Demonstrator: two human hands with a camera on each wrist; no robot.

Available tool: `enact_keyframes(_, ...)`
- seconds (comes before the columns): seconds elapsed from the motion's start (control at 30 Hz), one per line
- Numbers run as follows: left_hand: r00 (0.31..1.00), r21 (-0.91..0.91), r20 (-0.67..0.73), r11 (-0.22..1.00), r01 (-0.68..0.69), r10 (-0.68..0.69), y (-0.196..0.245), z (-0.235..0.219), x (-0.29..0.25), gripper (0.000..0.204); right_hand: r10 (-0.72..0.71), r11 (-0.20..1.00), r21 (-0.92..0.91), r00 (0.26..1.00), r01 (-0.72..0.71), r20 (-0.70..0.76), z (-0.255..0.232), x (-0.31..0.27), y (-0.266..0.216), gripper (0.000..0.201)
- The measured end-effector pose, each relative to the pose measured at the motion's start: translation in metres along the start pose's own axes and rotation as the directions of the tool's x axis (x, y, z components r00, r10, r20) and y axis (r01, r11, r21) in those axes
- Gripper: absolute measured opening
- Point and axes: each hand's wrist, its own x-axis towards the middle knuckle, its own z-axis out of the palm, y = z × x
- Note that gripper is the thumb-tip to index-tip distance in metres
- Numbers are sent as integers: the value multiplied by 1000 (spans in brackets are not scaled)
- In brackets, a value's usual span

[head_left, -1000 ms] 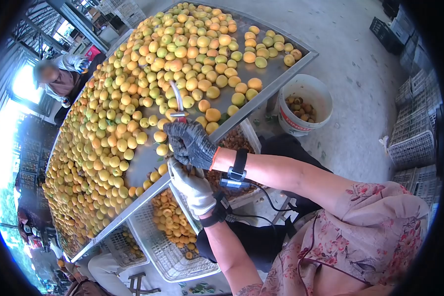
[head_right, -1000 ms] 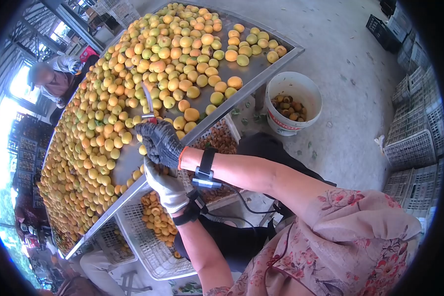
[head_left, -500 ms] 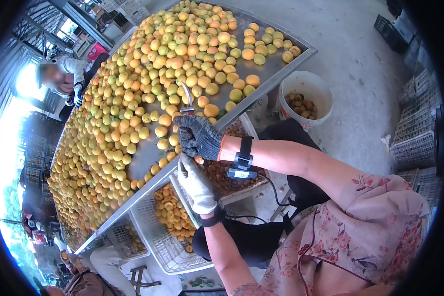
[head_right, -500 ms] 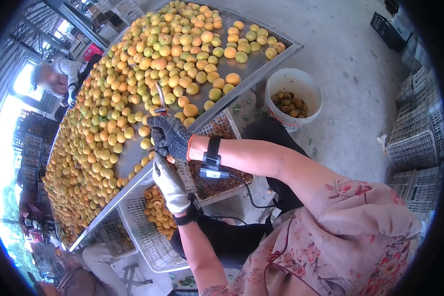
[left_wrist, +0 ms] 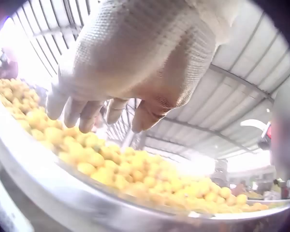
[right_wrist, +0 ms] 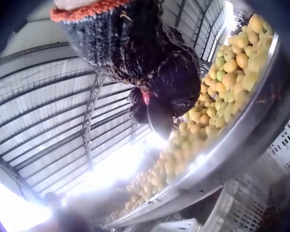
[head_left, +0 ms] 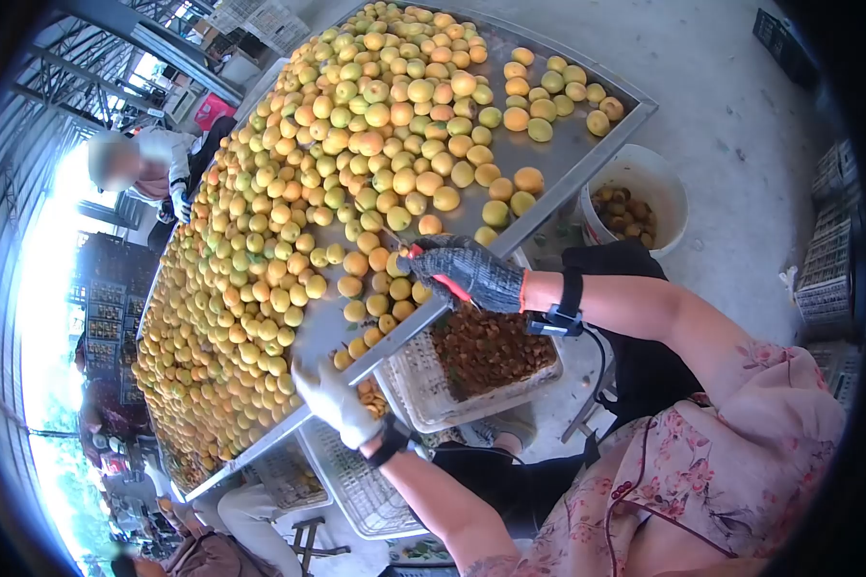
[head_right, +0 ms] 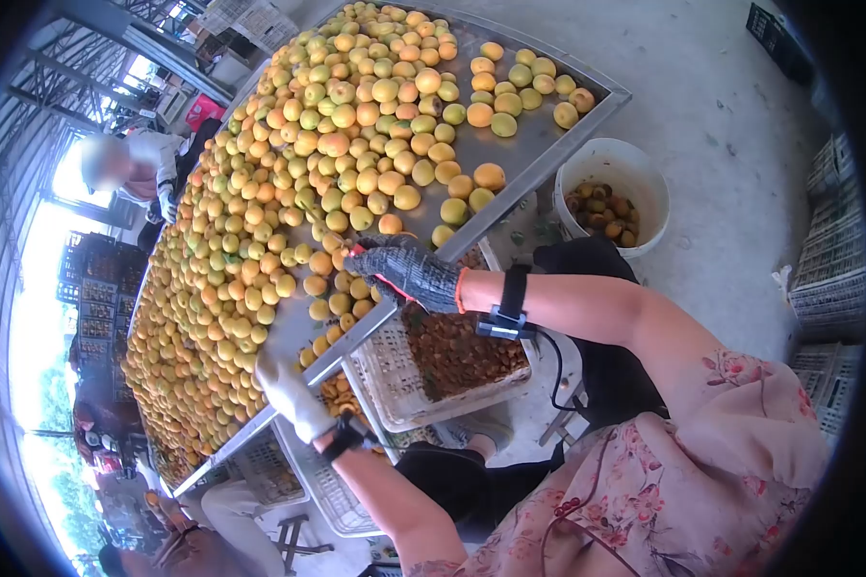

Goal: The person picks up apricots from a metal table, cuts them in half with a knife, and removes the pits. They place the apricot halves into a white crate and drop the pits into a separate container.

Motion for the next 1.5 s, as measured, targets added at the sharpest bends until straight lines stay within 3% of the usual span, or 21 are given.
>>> enact_keyframes(0.03, 990, -115, 135, 993, -31, 46, 18, 17, 10, 47, -27, 999, 37, 1000, 27, 8, -2, 2, -2, 21)
enact_keyframes(0.1, 941, -41, 321, 994, -99, 107, 43, 58, 37, 47, -29, 999, 23, 999, 29, 24, -5, 0, -14, 19)
enact_keyframes(0.13, 868, 180, 392, 900, -396, 304, 29, 84, 55, 48, -8, 1000, 16, 1000, 8, -1, -8, 1, -17, 21)
enact_keyframes(0.17, 741, 359, 502, 673, -647, 445, 15, 108, 74, 49, 17, 1000, 13, 999, -17, -29, -10, 0, -19, 22)
enact_keyframes(0.2, 778, 208, 512, 826, -524, 365, 24, 121, 83, 47, 9, 1000, -13, 1000, -9, -23, -13, 0, -23, 24)
enact_keyframes(0.3, 719, 198, 677, 901, -385, 158, 50, 133, 90, 45, 35, 998, 55, 997, -32, -62, -16, -3, -28, 16)
enact_keyframes(0.37, 753, 178, 624, 900, -399, 211, 47, 135, 90, 46, 48, 998, 35, 994, -45, -97, -15, -2, -28, 16)
enact_keyframes(0.43, 749, 71, 645, 963, -258, 153, 42, 131, 95, 46, 28, 994, 111, 995, -17, -100, -15, -2, -25, 14)
enact_keyframes(0.5, 813, -166, 520, 964, -207, 264, 44, 114, 90, 45, 20, 995, 95, 997, -13, -71, -19, -1, -20, 18)
enact_keyframes(0.53, 839, -362, 484, 930, -65, 247, 44, 103, 87, 40, 18, 997, 78, 999, -15, -47, -20, -2, -18, 22)
enact_keyframes(0.57, 831, -644, 536, 708, 288, 150, 59, 83, 70, 43, 17, 996, 83, 999, -13, -42, -18, -5, -19, 22)
enact_keyframes(0.63, 858, -718, 420, 687, 114, 297, 92, 35, 29, 47, 44, 993, -109, 999, -43, 8, -12, -12, -20, 18)
enact_keyframes(0.7, 850, -825, 461, 477, 304, 254, 90, 16, 7, 49, -44, 986, -161, 997, 54, 70, -3, -17, -14, 21)
enact_keyframes(0.73, 865, -837, 432, 471, 278, 256, 82, 10, -2, 49, -134, 966, -206, 984, 157, 122, 1, -19, -11, 24)
enact_keyframes(0.87, 896, -890, 412, 284, 356, 168, 77, -10, -42, 49, -87, 897, -410, 976, 164, 201, 21, -30, -3, 21)
enact_keyframes(0.97, 902, -867, 400, 388, 314, 162, 48, -16, -45, 48, -229, 892, -328, 937, 310, 263, 31, -30, 24, 19)
enact_keyframes(1.1, 942, -871, 305, 441, 216, 142, 44, -21, -46, 55, -269, 702, -569, 899, 429, 346, 45, -28, 36, 21)
enact_keyframes(1.23, 931, -904, 323, 346, 250, 170, 44, -32, -47, 57, -282, 655, -612, 895, 443, 347, 57, -23, 49, 19)
enact_keyframes(1.37, 925, -922, 357, 208, 326, 131, 34, -36, -46, 55, -302, 651, -589, 876, 478, 377, 66, -21, 58, 19)
enact_keyframes(1.43, 939, -919, 337, 239, 313, 66, 33, -39, -47, 55, -149, 804, -528, 952, 274, 268, 68, -19, 67, 21)
enact_keyframes(1.5, 971, -936, 221, 299, 185, 93, 32, -42, -47, 55, -219, 769, -534, 929, 353, 298, 72, -20, 68, 23)
